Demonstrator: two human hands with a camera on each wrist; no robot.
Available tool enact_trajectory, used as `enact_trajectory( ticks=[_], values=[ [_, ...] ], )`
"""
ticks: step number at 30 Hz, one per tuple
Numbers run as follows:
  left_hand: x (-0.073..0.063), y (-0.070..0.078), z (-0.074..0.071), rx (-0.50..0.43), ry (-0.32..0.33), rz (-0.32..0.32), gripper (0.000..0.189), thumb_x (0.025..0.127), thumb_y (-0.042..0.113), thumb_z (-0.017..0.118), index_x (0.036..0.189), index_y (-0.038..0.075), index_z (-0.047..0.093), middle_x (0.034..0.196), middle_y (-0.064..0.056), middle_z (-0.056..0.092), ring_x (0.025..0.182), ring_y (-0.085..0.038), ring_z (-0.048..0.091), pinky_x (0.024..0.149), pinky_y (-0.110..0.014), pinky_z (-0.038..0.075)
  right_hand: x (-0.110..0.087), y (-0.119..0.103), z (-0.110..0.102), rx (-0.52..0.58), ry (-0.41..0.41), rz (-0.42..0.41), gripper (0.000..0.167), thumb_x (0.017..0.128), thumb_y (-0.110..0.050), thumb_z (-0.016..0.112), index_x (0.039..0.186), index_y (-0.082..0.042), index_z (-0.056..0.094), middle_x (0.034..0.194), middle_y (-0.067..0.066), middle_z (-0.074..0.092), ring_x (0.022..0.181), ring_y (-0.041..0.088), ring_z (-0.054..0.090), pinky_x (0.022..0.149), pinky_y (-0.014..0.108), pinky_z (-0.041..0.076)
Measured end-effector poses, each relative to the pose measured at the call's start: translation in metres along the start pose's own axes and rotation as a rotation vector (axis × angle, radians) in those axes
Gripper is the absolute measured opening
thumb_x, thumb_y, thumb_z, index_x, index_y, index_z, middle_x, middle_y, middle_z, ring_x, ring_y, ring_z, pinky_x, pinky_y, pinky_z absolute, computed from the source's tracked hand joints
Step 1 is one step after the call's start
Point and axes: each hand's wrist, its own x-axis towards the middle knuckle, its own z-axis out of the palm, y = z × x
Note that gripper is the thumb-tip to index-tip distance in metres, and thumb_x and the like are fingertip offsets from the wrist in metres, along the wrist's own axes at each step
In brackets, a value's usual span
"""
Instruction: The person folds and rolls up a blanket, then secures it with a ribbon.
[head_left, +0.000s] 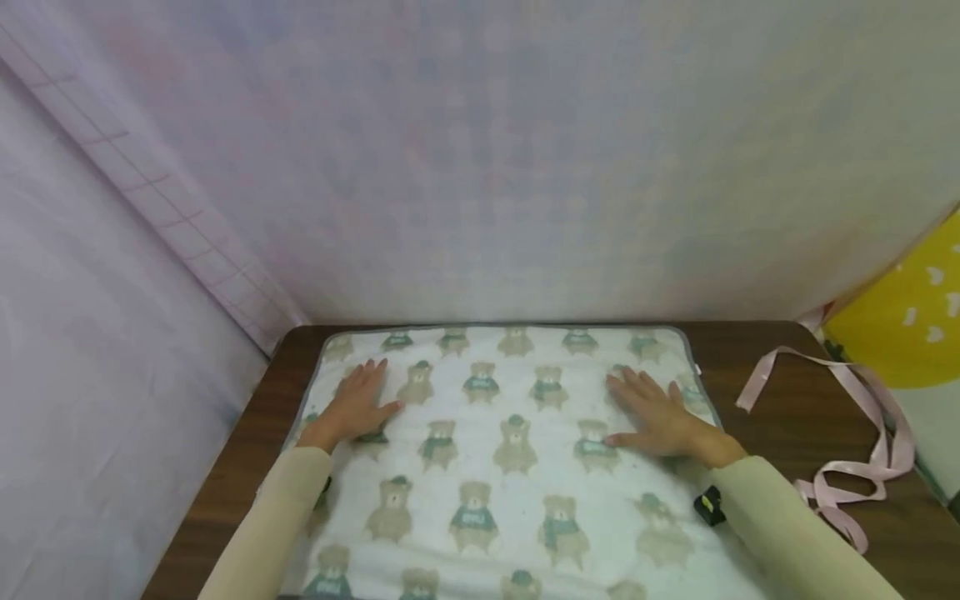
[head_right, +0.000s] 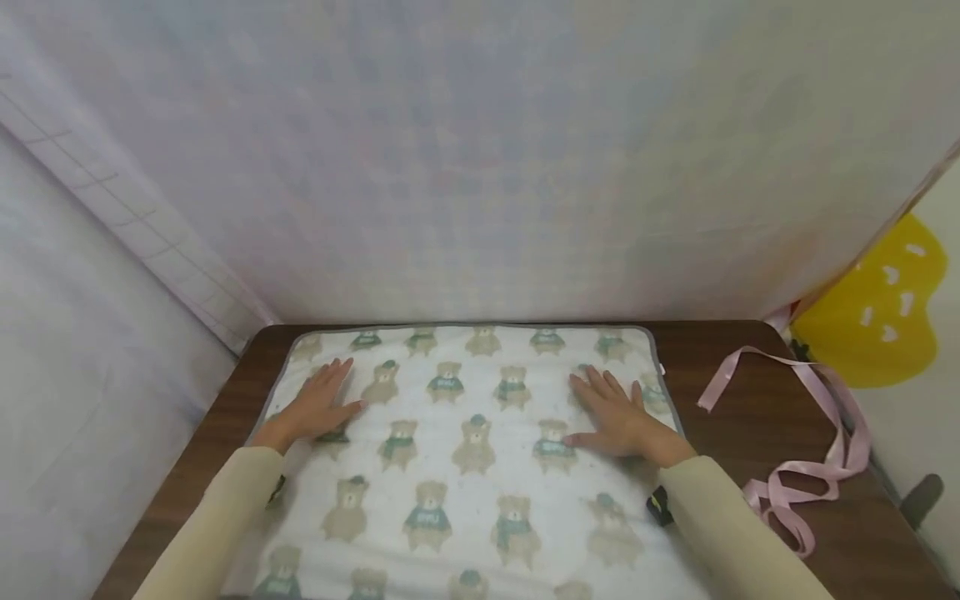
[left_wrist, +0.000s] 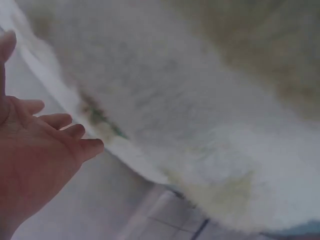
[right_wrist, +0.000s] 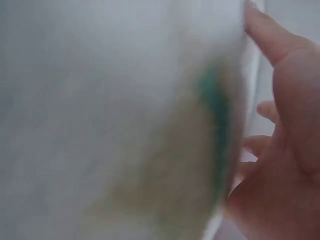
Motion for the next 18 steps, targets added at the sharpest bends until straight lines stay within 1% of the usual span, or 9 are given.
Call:
enact_trajectory(
  ticks=[3, 8, 10, 12, 15, 16, 18],
  values=[
    [0.006, -0.008, 0.001, -0.01, -0.029, -0.027, 0.093, 0.096, 0.052, 0.057, 0.158, 0.002, 0.01, 0.161, -0.03, 0.005, 0.148, -0.049, 0.003, 0.116, -0.066, 0.002, -0.001, 0.006, 0.001, 0.006, -0.007, 0.043, 0.107, 0.08, -0.067, 0.068, 0.157, -0.006, 0.024, 0.161, 0.03, 0.01, 0.144, 0.056, 0.006, 0.102, 0.081, -0.006],
    [0.009, -0.015, -0.001, -0.047, -0.067, -0.077, 0.107, 0.086, 0.061, 0.065, 0.159, 0.006, 0.01, 0.163, -0.027, 0.0, 0.148, -0.048, -0.002, 0.113, -0.07, -0.003, -0.003, 0.013, 0.003, -0.005, -0.015, 0.074, 0.113, 0.075, -0.072, 0.069, 0.157, -0.009, 0.024, 0.16, 0.031, 0.009, 0.144, 0.057, 0.004, 0.1, 0.082, -0.009],
    [0.011, -0.016, -0.003, -0.039, -0.073, -0.083, 0.11, 0.084, 0.063, 0.067, 0.159, 0.007, 0.012, 0.162, -0.028, 0.003, 0.148, -0.049, 0.0, 0.111, -0.073, -0.001, -0.005, 0.016, 0.003, -0.009, -0.024, 0.084, 0.115, 0.073, -0.072, 0.069, 0.157, -0.008, 0.023, 0.161, 0.031, 0.008, 0.145, 0.056, 0.002, 0.101, 0.081, -0.01],
    [0.014, -0.017, -0.004, -0.015, -0.052, -0.078, 0.106, 0.085, 0.063, 0.066, 0.159, 0.006, 0.015, 0.161, -0.028, 0.01, 0.147, -0.05, 0.006, 0.11, -0.075, 0.005, -0.006, 0.018, 0.002, 0.005, -0.031, 0.088, 0.115, 0.073, -0.071, 0.071, 0.157, -0.007, 0.024, 0.161, 0.031, 0.006, 0.145, 0.055, 0.001, 0.101, 0.079, -0.012],
    [0.021, -0.019, -0.006, 0.035, 0.031, -0.069, 0.09, 0.093, 0.057, 0.058, 0.156, 0.003, 0.023, 0.157, -0.03, 0.021, 0.143, -0.051, 0.016, 0.107, -0.075, 0.017, -0.007, 0.02, 0.002, 0.019, -0.035, 0.085, 0.115, 0.073, -0.069, 0.072, 0.157, -0.007, 0.024, 0.161, 0.031, 0.005, 0.145, 0.055, -0.001, 0.102, 0.078, -0.013],
    [0.023, -0.019, -0.006, 0.044, 0.058, -0.069, 0.086, 0.095, 0.055, 0.056, 0.155, 0.002, 0.025, 0.156, -0.031, 0.023, 0.142, -0.052, 0.019, 0.107, -0.074, 0.02, -0.007, 0.02, 0.002, 0.023, -0.035, 0.084, 0.115, 0.073, -0.069, 0.072, 0.157, -0.007, 0.024, 0.161, 0.031, 0.005, 0.145, 0.055, -0.001, 0.102, 0.078, -0.014],
    [0.027, -0.022, -0.007, 0.046, 0.081, -0.082, 0.081, 0.097, 0.051, 0.053, 0.154, 0.0, 0.026, 0.156, -0.032, 0.023, 0.142, -0.052, 0.019, 0.109, -0.072, 0.019, -0.006, 0.021, 0.003, 0.025, -0.036, 0.084, 0.115, 0.073, -0.069, 0.072, 0.157, -0.007, 0.024, 0.161, 0.03, 0.004, 0.146, 0.054, -0.002, 0.102, 0.078, -0.014]
  ],
)
